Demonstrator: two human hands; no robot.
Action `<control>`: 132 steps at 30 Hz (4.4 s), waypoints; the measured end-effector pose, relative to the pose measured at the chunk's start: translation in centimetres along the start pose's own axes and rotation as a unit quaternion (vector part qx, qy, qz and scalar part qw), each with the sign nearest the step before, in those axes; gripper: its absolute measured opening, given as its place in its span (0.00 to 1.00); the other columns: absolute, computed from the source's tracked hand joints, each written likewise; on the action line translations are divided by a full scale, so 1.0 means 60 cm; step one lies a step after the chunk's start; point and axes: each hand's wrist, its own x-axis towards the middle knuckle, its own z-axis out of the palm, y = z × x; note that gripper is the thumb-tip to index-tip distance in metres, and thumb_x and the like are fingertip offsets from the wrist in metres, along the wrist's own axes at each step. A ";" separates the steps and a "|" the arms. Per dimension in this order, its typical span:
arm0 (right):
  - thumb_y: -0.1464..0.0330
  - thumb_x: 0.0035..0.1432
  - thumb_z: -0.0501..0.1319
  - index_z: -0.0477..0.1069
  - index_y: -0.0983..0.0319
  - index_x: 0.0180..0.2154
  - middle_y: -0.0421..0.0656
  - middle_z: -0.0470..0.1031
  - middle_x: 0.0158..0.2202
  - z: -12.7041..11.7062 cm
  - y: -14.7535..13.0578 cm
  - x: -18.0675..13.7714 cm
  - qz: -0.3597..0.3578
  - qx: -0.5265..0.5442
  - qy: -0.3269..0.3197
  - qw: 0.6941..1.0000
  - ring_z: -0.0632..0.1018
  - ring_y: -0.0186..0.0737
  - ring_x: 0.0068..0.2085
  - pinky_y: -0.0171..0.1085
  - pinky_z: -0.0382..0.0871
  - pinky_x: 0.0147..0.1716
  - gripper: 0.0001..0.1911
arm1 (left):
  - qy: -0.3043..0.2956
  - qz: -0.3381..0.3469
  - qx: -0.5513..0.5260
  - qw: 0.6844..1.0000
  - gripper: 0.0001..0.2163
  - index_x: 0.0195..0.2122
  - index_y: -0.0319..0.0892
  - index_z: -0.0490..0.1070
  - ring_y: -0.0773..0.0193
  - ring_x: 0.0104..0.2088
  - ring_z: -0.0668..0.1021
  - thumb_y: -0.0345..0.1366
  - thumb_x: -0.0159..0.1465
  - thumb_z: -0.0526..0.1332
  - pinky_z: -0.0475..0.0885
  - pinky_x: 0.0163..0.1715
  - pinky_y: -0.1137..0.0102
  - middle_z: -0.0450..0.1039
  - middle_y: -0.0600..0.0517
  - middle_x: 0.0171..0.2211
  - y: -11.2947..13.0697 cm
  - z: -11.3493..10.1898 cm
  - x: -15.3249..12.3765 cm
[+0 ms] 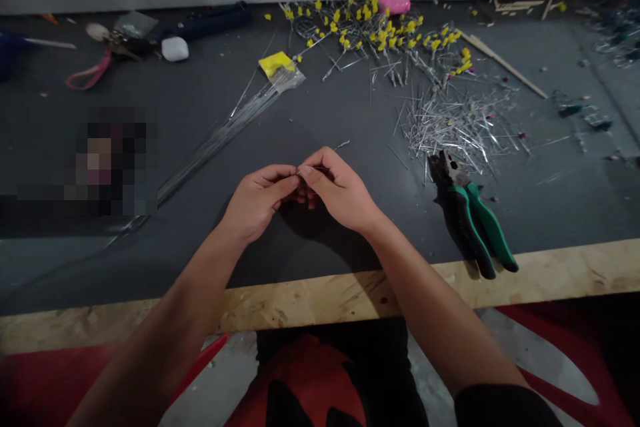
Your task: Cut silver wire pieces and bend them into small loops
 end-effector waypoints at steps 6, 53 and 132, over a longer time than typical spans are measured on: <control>0.63 0.61 0.56 0.61 0.59 0.32 0.33 0.64 0.23 0.005 -0.003 0.001 0.013 0.020 0.014 1.000 0.70 0.28 0.23 0.31 0.69 0.22 0.08 | 0.006 0.000 0.005 1.000 0.03 0.32 0.41 0.75 0.72 0.27 0.74 0.33 0.58 0.63 0.69 0.33 0.73 0.73 0.56 0.25 -0.001 0.000 0.001; 0.60 0.57 0.53 0.64 0.59 0.29 0.37 0.64 0.23 0.000 -0.013 0.010 0.143 0.133 0.001 0.981 0.69 0.32 0.24 0.33 0.63 0.24 0.10 | 0.049 0.043 0.167 0.984 0.05 0.31 0.41 0.75 0.69 0.29 0.74 0.36 0.59 0.61 0.68 0.34 0.72 0.74 0.54 0.27 0.005 0.015 -0.010; 0.63 0.52 0.61 0.70 0.60 0.30 0.38 0.69 0.30 -0.009 -0.018 0.010 0.108 0.102 0.057 0.987 0.71 0.32 0.30 0.31 0.65 0.25 0.06 | 0.156 0.058 0.196 0.966 0.05 0.31 0.42 0.74 0.71 0.23 0.73 0.35 0.57 0.60 0.68 0.25 0.75 0.73 0.55 0.23 -0.010 0.010 -0.005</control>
